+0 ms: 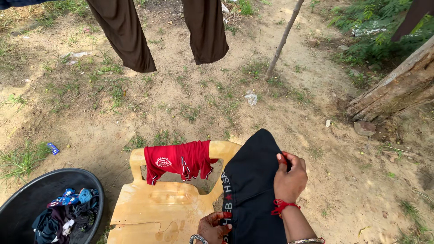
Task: The person picks up several garments from a bucket, smooths them out, and folds them by hand, placing each folded item onto a chair.
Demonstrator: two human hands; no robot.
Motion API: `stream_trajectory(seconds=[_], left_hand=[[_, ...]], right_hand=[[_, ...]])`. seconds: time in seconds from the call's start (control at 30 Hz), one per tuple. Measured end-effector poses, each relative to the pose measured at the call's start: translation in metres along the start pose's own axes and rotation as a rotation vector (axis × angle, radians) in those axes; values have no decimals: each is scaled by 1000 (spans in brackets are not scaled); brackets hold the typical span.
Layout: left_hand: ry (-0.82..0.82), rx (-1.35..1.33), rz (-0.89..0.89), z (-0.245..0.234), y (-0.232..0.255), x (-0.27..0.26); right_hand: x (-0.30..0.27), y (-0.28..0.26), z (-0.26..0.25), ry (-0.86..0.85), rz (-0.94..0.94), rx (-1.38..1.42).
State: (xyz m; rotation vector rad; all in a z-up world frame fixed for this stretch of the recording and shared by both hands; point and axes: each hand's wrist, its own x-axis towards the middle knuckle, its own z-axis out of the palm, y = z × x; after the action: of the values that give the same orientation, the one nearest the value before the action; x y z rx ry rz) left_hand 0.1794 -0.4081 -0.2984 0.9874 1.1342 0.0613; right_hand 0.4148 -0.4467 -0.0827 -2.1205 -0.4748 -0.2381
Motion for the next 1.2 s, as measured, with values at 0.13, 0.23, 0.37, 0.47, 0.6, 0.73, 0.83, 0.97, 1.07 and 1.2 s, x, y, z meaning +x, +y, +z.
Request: stream_trajectory(seconds=[0.13,0.23,0.37,0.47,0.6,0.73,0.83,0.97,1.07,1.2], left_hand=[[110,96,-137,5,7,7],[132,437,-64,10,25,-20],[154,354,-12,43,68,-73],[89,393,-18,55,87,-84],[78,372,165,60,89,-78],[95,363,176,64,91,-77],[190,84,363,65,95,-75],[108,114,429,45,118,-87],[69,38,531,38,132,-101],[33,-40,521,32,136,-102]], right_hand=[[17,24,8,-319,-5,-123],[6,28,-1,-534,54,-158],[-28,26,-12,-656,-17,-139],[-31,22,-11,-664,-3,-147],[-26,25,-7,-710,18,-196],[-28,24,-5,-746,26,-336],[-39,16,-9,-719,64,-448],[-56,8,-23,-628,-5,-386],[-69,0,-33,-559,-119,-392],[-71,-15,-48,-572,-94,-360]])
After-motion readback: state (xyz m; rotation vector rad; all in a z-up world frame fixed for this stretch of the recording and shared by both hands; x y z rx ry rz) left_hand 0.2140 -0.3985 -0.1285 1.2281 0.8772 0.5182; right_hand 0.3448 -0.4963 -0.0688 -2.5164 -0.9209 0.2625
